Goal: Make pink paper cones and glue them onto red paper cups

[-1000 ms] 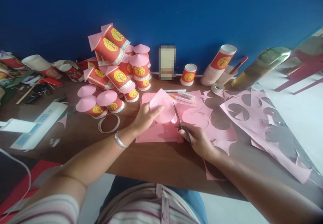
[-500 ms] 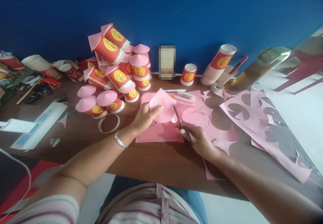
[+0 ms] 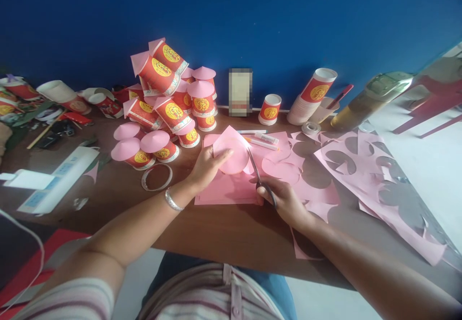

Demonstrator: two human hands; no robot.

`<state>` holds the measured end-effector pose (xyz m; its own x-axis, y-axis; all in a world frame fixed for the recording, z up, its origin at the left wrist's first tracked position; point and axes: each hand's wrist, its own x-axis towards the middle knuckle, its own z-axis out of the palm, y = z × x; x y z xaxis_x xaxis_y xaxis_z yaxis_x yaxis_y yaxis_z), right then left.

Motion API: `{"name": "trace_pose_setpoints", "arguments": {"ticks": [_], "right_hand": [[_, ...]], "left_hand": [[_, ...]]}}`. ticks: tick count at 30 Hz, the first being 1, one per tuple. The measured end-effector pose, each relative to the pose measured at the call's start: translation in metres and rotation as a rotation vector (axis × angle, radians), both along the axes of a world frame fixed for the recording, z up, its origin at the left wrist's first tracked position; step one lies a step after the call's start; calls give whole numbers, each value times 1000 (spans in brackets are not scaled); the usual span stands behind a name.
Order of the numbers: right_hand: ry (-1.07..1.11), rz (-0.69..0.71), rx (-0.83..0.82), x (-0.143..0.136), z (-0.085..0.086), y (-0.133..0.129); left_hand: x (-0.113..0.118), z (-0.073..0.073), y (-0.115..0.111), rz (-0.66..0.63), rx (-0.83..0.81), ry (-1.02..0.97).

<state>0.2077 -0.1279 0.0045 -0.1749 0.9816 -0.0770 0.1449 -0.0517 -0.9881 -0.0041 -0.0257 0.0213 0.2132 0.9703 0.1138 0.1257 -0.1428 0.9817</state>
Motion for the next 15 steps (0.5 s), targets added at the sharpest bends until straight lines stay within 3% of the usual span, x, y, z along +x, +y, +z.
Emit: {"name": "trace_pose_setpoints", "arguments": {"ticks": [5, 11, 15], "right_hand": [[36, 22, 0, 4, 2, -6], [172, 47, 241, 9, -3, -16], [112, -5, 278, 12, -4, -15]], "left_hand": [[-3, 1, 7, 38, -4, -77], [-6, -1, 18, 180, 58, -165], [-9, 4, 20, 173, 121, -217]]}}
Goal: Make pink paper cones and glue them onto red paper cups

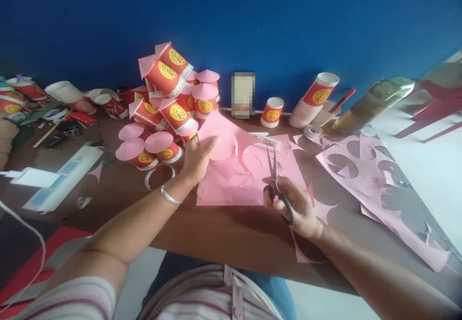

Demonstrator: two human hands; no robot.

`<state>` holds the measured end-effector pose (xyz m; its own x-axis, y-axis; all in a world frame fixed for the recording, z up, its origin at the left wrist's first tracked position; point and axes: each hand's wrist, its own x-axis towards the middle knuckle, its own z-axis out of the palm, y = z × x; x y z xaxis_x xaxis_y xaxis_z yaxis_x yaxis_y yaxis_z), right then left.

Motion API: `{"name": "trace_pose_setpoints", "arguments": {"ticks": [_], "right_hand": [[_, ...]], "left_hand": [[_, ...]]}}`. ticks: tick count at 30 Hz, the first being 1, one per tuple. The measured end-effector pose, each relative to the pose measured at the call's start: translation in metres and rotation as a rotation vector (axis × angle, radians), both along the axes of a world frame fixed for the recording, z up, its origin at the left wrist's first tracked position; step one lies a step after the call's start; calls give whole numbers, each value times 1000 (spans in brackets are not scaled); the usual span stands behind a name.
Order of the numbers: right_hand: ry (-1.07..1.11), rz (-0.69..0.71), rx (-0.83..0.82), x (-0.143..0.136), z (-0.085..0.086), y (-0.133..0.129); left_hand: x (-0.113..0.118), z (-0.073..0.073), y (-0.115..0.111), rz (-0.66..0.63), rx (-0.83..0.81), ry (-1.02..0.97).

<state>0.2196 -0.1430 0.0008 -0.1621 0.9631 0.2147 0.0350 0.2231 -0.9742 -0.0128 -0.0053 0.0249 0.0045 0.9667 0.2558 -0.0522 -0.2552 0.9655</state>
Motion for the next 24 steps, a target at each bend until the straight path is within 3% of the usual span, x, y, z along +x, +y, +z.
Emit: {"name": "trace_pose_setpoints", "arguments": {"ticks": [6, 11, 16, 24], "right_hand": [[-116, 146, -102, -2, 6, 4], [-117, 151, -263, -6, 8, 9], [-63, 180, -291, -6, 8, 9], [-103, 123, -352, -10, 16, 11]], "left_hand": [[1, 11, -12, -181, -51, 105], [1, 12, -15, -271, -165, 25], [-2, 9, -11, -275, -262, 14], [0, 8, -11, -233, -176, 127]]}}
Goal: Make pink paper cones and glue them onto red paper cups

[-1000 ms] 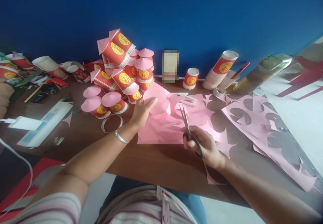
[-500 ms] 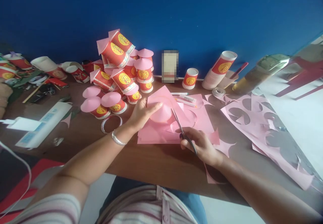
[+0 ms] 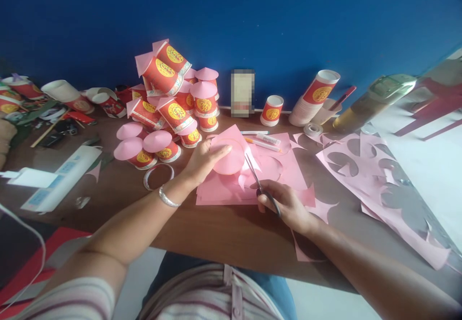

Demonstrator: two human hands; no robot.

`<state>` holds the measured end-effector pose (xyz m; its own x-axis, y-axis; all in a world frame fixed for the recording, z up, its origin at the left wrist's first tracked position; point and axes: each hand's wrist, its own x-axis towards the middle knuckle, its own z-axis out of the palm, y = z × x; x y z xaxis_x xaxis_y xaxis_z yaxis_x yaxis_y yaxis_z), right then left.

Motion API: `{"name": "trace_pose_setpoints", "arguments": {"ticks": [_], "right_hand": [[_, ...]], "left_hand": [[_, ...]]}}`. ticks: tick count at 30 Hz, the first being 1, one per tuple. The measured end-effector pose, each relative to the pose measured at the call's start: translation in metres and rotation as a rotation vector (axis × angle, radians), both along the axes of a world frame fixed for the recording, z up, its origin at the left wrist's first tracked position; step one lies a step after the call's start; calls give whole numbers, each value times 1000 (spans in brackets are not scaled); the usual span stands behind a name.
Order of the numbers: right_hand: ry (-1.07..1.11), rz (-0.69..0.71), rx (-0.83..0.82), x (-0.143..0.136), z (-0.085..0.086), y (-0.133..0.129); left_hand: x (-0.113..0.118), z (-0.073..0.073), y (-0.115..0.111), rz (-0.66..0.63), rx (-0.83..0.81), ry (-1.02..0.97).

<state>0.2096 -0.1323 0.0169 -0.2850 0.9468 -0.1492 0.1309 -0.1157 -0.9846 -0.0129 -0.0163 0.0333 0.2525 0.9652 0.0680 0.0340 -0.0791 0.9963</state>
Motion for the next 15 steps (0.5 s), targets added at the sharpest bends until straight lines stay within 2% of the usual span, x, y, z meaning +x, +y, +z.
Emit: {"name": "trace_pose_setpoints", "arguments": {"ticks": [10, 15], "right_hand": [[3, 27, 14, 0, 2, 0], [36, 22, 35, 0, -3, 1]], "left_hand": [[3, -3, -1, -40, 3, 8], [3, 0, -5, -149, 5, 95]]}}
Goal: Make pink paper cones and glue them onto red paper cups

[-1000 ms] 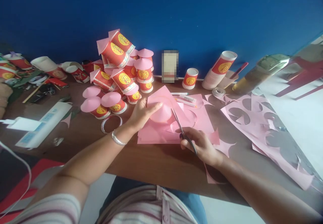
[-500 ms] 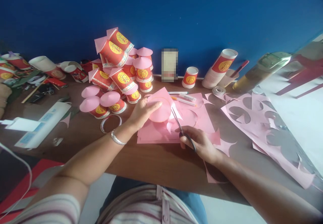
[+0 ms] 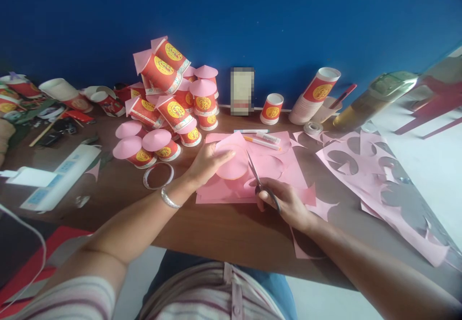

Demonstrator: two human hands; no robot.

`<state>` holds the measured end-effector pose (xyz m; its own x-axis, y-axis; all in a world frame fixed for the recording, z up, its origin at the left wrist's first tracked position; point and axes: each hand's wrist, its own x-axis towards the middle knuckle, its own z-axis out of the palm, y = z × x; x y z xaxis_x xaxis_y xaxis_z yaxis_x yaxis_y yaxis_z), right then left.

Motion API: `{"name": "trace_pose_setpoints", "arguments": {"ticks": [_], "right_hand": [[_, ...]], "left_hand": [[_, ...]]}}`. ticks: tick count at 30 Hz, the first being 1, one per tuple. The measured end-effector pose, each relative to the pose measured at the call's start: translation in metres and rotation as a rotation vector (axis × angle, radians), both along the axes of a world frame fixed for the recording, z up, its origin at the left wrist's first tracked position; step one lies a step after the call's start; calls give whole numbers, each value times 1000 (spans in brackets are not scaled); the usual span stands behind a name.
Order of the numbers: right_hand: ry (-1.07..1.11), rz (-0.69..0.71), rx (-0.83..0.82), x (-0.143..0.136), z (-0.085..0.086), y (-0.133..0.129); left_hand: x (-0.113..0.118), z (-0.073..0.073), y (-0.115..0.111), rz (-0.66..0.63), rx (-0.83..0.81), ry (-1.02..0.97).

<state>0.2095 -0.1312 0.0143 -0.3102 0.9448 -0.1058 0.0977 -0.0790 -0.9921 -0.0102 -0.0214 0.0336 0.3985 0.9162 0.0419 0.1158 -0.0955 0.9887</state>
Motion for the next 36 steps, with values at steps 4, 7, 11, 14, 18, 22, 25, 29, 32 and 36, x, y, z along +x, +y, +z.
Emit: {"name": "trace_pose_setpoints", "arguments": {"ticks": [4, 7, 11, 14, 18, 22, 25, 29, 32, 36], "right_hand": [[31, -14, 17, -1, -5, 0], [21, -23, 22, -2, -7, 0], [-5, -36, 32, -3, -8, 0], [-6, -50, 47, -3, -10, 1], [-13, -46, 58, -4, -12, 1], [-20, -54, 55, -4, -11, 1], [-31, -55, 50, -4, -10, 1], [-33, -55, 65, -4, -12, 1], [-29, -62, 89, -3, -14, 1], [-40, -53, 104, -3, -14, 1]], "left_hand": [[2, 3, -3, -90, -34, -2], [3, 4, -5, -134, -58, -21], [4, 5, -8, -126, -38, 5], [4, 6, -9, -104, -29, 23], [4, 7, -10, -122, -18, 38], [5, 7, -11, -101, -11, 69], [4, 7, -11, -77, 1, 104], [5, 7, -10, -58, 26, 138], [5, 6, -9, -56, 43, 125], [4, 6, -9, -52, 34, 138]]}}
